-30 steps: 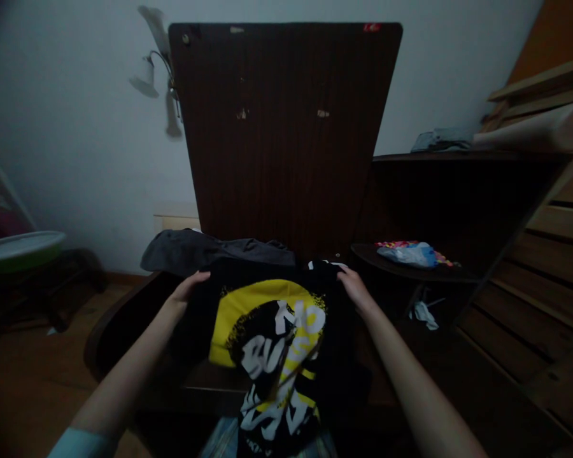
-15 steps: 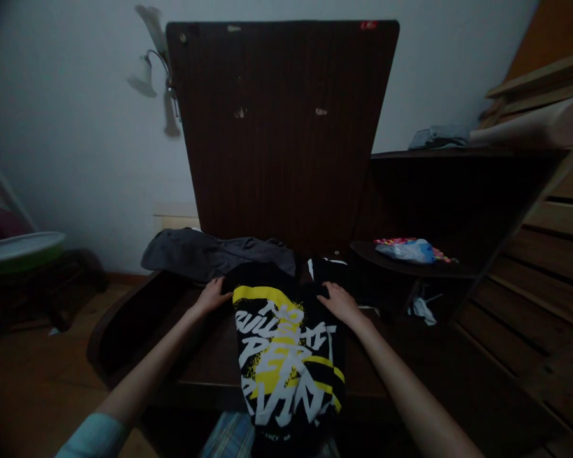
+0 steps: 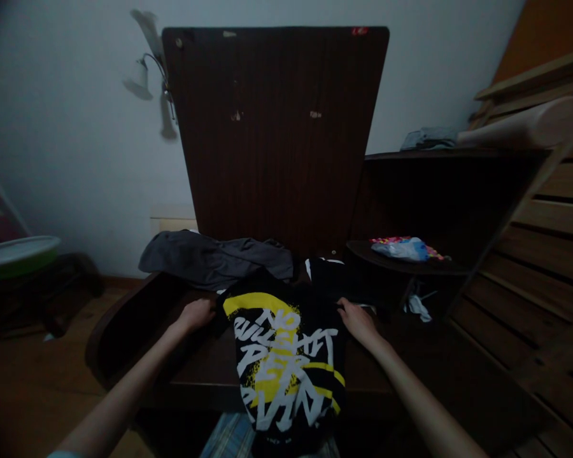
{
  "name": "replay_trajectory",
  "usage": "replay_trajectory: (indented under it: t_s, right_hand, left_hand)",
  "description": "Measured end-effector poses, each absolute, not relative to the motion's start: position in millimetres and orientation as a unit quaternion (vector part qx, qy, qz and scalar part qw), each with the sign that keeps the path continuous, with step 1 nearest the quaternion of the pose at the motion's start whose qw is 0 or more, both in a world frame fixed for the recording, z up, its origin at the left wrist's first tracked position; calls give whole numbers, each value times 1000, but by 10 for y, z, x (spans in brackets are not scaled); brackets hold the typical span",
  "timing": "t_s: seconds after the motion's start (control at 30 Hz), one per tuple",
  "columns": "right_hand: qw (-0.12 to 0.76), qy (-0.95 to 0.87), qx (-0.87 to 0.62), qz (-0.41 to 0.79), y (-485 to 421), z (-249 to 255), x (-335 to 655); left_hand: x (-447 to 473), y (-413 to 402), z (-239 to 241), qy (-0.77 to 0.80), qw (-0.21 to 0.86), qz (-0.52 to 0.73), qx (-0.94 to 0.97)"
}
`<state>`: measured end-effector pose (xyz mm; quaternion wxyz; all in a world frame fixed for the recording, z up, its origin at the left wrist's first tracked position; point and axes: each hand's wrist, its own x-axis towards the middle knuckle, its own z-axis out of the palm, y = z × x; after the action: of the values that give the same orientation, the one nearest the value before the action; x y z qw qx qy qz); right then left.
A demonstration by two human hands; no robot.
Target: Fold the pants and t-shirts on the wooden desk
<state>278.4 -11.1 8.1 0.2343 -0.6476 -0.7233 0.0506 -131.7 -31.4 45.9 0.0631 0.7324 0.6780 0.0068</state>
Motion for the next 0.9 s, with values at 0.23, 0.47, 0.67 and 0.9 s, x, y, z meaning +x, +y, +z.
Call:
replay_trajectory:
  t_s: [0.23, 0.47, 0.67, 0.9]
  right_hand:
    - [383, -677, -616, 123, 6, 460, 2609]
    - [384, -652, -637, 147, -19, 728, 2359]
    - [253, -701, -641, 186, -201, 728, 2666]
    - [312, -738, -511, 312, -723, 1370, 2941]
  left_hand:
    - [-1319, -414, 691, 570, 121, -31, 812]
    - [-1142, -145, 409, 659, 74, 96, 742]
    - [-1204, -126, 341, 649, 178, 171, 720]
    - [-1542, -605, 1111, 480, 472, 391, 628]
